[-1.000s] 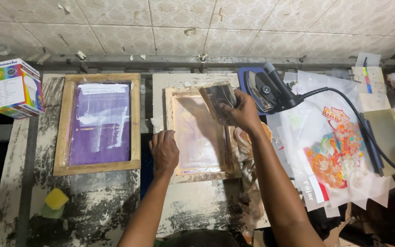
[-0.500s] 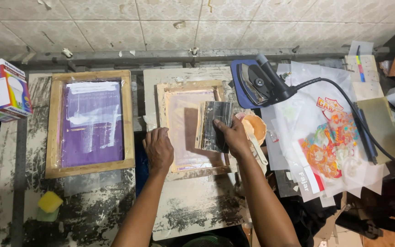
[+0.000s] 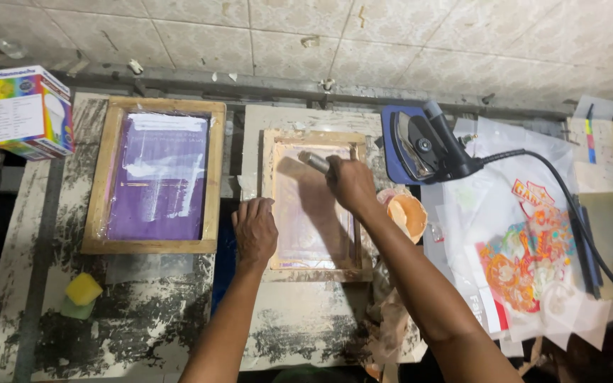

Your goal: Spreading ink or emulsion onto a screen printing frame using a hand scraper and a wooden stick

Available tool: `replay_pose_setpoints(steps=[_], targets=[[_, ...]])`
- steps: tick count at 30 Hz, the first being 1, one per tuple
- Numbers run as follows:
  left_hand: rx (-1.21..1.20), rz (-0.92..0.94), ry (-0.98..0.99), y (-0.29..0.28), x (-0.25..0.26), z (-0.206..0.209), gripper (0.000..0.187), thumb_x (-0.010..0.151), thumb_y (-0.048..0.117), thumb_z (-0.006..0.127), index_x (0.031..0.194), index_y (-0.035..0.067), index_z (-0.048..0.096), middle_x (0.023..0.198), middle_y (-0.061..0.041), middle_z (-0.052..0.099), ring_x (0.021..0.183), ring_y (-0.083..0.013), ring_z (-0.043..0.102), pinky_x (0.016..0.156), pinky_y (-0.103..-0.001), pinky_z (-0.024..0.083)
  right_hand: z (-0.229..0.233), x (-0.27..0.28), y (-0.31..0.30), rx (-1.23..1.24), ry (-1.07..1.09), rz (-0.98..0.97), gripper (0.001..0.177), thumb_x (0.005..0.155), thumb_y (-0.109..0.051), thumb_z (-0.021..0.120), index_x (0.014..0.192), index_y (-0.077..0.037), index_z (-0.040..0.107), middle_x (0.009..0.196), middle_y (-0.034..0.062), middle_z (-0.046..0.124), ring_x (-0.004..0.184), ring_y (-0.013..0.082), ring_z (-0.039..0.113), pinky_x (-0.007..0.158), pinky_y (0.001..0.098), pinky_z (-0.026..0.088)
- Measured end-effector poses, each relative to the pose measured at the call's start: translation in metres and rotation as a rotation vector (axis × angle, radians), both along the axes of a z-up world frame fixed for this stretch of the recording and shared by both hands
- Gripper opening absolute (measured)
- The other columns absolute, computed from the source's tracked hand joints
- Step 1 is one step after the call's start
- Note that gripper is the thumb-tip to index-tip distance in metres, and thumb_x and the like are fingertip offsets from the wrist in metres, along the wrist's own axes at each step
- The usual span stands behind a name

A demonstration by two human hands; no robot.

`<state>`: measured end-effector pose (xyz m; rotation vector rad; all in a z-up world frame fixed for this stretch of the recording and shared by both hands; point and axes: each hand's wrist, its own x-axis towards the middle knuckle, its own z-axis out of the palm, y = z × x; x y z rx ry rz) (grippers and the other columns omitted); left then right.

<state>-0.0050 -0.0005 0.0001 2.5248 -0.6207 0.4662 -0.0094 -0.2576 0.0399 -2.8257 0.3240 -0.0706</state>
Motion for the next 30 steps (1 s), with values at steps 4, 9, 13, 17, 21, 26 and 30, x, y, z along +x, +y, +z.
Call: replay_pose_setpoints(steps=[4,9,13,17,21,26,30], targets=[[0.019,-0.021,0.007,0.001,0.007,-0.014,0.015,0.1,0.017,0.05,0.106,0.023,0.063,0.103,0.004,0.061,0.102,-0.0206,0.059,0.082,-0.038,0.045,0.008,-0.013,0.038,-0.047,-0.03,0.064,0.021,0.085,-0.014,0.068,0.106,-0.013,0.07,0.081,0.011,0.077,0.074,0.0384,0.076,0.067,0.0546,0.062],[0.014,-0.011,0.009,0.001,0.005,-0.022,0.017,0.099,0.016,0.05,0.109,0.024,0.063,0.104,0.004,0.06,0.106,-0.02,0.058,0.084,-0.037,0.044,-0.022,-0.021,0.047,-0.198,-0.154,0.163,0.011,0.096,-0.013,0.061,0.106,-0.013,0.064,0.101,0.0189,0.077,0.097,0.0396,0.076,0.077,0.0512,0.061],[-0.005,-0.034,0.054,0.001,0.003,-0.014,0.018,0.1,0.014,0.048,0.109,0.022,0.063,0.103,0.004,0.06,0.104,-0.0205,0.057,0.084,-0.038,0.044,-0.05,-0.016,0.05,-0.268,-0.206,0.161,0.016,0.098,-0.009,0.058,0.113,-0.009,0.066,0.115,0.021,0.076,0.109,0.0375,0.073,0.083,0.0491,0.059],[0.033,-0.024,0.071,0.0,0.003,-0.013,0.017,0.098,0.015,0.051,0.108,0.022,0.063,0.105,0.004,0.06,0.106,-0.0206,0.057,0.084,-0.038,0.044,-0.022,-0.034,0.07,-0.399,-0.334,0.223,0.024,0.093,-0.012,0.062,0.116,-0.009,0.071,0.114,0.0184,0.077,0.109,0.0335,0.074,0.081,0.0431,0.059],[-0.001,-0.02,0.048,0.001,0.003,-0.017,0.017,0.097,0.018,0.052,0.108,0.023,0.063,0.107,0.004,0.061,0.107,-0.0205,0.057,0.085,-0.037,0.044,-0.066,-0.048,0.047,-0.226,-0.216,0.294,0.024,0.095,-0.017,0.051,0.104,-0.012,0.072,0.103,0.0154,0.078,0.097,0.036,0.076,0.075,0.0443,0.058],[-0.018,-0.029,0.031,-0.001,0.012,-0.027,0.017,0.098,0.02,0.049,0.108,0.022,0.063,0.108,0.002,0.061,0.106,-0.0222,0.058,0.086,-0.038,0.045,-0.009,-0.021,0.035,-0.137,-0.171,0.187,0.015,0.088,-0.022,0.059,0.092,-0.014,0.071,0.077,0.0129,0.072,0.074,0.0384,0.074,0.063,0.0488,0.057],[-0.029,-0.011,0.012,0.002,0.003,-0.021,0.019,0.098,0.02,0.049,0.109,0.024,0.063,0.107,0.004,0.062,0.107,-0.021,0.058,0.085,-0.038,0.044,-0.041,0.015,0.018,-0.192,-0.193,0.134,0.007,0.082,-0.023,0.065,0.084,-0.02,0.072,0.066,0.0043,0.068,0.062,0.0339,0.072,0.057,0.0465,0.055]])
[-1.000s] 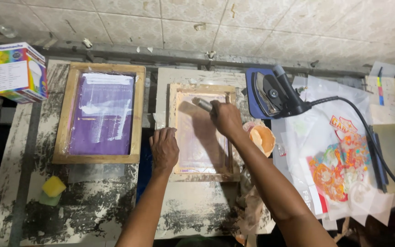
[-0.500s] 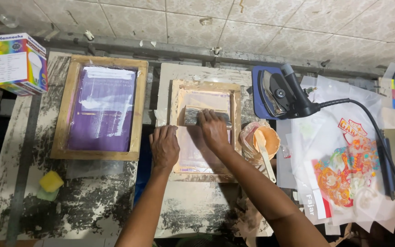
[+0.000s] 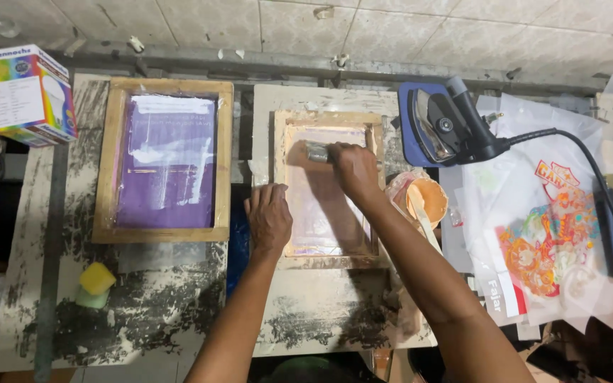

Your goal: Spreading ink or emulsion onto a screen printing frame using a hand scraper and a wooden stick

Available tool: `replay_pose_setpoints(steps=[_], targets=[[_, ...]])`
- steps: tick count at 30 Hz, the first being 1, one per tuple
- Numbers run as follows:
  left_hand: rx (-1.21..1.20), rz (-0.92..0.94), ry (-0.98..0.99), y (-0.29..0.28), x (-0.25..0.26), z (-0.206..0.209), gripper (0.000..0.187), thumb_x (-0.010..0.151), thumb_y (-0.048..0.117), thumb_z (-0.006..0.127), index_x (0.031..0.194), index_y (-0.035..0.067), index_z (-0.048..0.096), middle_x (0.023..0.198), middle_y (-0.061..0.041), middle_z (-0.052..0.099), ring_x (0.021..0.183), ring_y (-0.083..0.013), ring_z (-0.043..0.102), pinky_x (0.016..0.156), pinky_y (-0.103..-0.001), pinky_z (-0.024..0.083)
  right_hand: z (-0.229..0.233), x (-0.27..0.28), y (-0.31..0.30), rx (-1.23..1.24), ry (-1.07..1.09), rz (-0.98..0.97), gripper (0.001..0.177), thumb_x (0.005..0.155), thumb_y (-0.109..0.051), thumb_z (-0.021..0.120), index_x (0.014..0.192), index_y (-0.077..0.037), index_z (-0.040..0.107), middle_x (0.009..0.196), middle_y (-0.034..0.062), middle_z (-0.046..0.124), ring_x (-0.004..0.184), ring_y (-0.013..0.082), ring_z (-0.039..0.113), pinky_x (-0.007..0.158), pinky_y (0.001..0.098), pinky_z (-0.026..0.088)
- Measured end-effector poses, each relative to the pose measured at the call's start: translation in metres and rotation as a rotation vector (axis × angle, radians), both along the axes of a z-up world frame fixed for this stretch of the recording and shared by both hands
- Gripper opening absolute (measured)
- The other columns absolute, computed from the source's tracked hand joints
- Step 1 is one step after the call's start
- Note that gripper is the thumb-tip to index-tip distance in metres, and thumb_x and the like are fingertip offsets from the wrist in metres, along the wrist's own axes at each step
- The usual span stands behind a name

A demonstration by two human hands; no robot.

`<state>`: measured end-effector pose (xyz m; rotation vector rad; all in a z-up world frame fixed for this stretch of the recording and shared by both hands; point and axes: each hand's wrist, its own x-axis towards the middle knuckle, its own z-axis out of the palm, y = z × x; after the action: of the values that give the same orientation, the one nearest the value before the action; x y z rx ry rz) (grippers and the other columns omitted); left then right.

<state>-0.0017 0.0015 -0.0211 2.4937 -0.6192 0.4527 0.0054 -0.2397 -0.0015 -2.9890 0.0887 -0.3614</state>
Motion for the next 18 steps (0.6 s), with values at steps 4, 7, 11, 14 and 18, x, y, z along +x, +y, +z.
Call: replay_pose_setpoints(steps=[4,7,11,14,18], targets=[[0.012,-0.004,0.011,0.0,0.004,0.004,0.019,0.095,0.017,0.053,0.108,0.024,0.064,0.105,0.004,0.062,0.105,-0.0205,0.059,0.083,-0.037,0.045,-0.024,0.03,-0.01,0.035,0.09,-0.009,0.019,0.082,-0.025,0.06,0.079,-0.011,0.073,0.066,0.0125,0.07,0.064,0.0391,0.072,0.062,0.0494,0.057],[0.012,0.008,0.006,-0.001,0.001,-0.001,0.019,0.096,0.018,0.052,0.11,0.024,0.063,0.107,0.004,0.062,0.106,-0.0205,0.058,0.084,-0.038,0.045,-0.003,0.022,0.008,-0.113,0.077,0.046,0.002,0.075,-0.018,0.072,0.075,-0.019,0.071,0.064,0.0004,0.067,0.06,0.0269,0.071,0.058,0.0391,0.058],[-0.017,0.004,0.007,0.002,-0.004,0.013,0.018,0.101,0.018,0.047,0.108,0.023,0.063,0.104,0.003,0.061,0.102,-0.0199,0.058,0.083,-0.036,0.044,0.012,-0.022,0.033,0.047,0.12,0.081,0.01,0.081,-0.021,0.069,0.076,-0.014,0.072,0.063,0.0106,0.067,0.063,0.0348,0.071,0.058,0.046,0.057],[-0.024,0.003,-0.001,-0.004,0.003,0.014,0.02,0.105,0.019,0.042,0.106,0.021,0.063,0.102,0.004,0.06,0.098,-0.0198,0.057,0.082,-0.036,0.044,0.025,-0.039,0.033,0.045,0.15,0.113,0.007,0.079,-0.019,0.069,0.075,-0.014,0.071,0.064,0.0097,0.068,0.063,0.0346,0.071,0.059,0.0448,0.057],[0.03,0.015,-0.003,-0.001,-0.004,0.027,0.02,0.107,0.02,0.043,0.1,0.019,0.061,0.1,0.003,0.059,0.095,-0.0204,0.056,0.082,-0.035,0.043,0.006,-0.036,0.019,0.021,0.191,0.104,0.012,0.069,-0.015,0.079,0.079,-0.017,0.074,0.068,0.0042,0.072,0.064,0.0304,0.073,0.061,0.0453,0.06]])
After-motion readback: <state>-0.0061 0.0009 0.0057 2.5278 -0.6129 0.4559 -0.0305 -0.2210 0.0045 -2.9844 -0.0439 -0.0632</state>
